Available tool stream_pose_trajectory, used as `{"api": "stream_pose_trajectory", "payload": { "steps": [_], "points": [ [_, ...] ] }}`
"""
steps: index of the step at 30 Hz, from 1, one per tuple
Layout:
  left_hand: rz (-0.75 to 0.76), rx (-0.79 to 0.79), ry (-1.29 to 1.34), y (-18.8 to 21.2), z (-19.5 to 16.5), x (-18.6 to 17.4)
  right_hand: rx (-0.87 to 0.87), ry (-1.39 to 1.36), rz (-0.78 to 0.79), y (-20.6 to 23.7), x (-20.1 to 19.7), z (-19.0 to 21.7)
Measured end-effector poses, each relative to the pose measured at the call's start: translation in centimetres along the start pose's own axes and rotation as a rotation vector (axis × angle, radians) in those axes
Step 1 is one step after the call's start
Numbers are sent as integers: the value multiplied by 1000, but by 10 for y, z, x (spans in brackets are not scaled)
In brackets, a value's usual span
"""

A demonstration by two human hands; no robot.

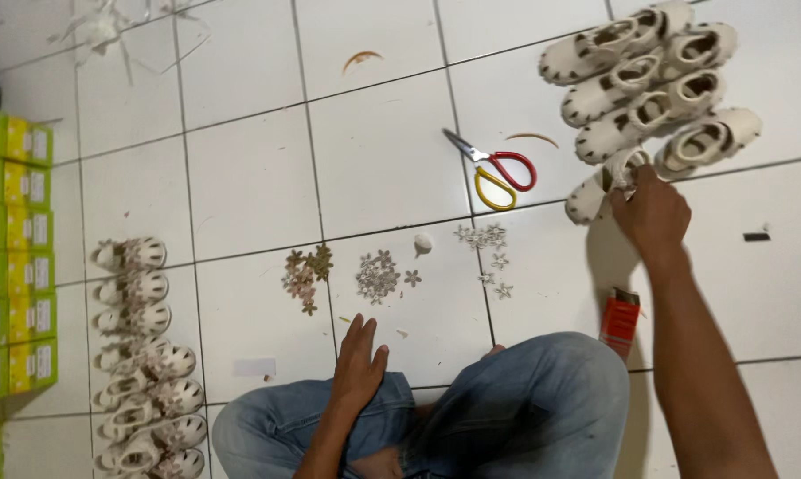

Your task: The person sits on the floor and decorates small white shoes by applying glue and attaching flower-shaped embellishments. They pick up a shoe, apply glue with a tube, place a flower, and repeat the process on multiple shoes, arranging finished ones in a row.

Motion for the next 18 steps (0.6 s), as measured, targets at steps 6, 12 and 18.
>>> {"api": "stream_pose_trajectory", "payload": {
  "steps": [6,12,18],
  "points": [
    [-70,2,84,1,-5,-7,-289,-498,563,56,108,165],
    [-141,-2,236,15,19,-44,-314,-422,551,74,141,271],
    [-84,26,694,-1,-8,-119,-127,-695,802,102,72,319]
  ]
}}
Point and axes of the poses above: each hand's wrist, its own y-axis away from the middle knuckle, its own x-axis out of the palm, z = x × y, the point moved 8 cm from there along -y, towards the middle knuckle, and after that the axes turned 2 degrees about -z, right-handed, at the moved point
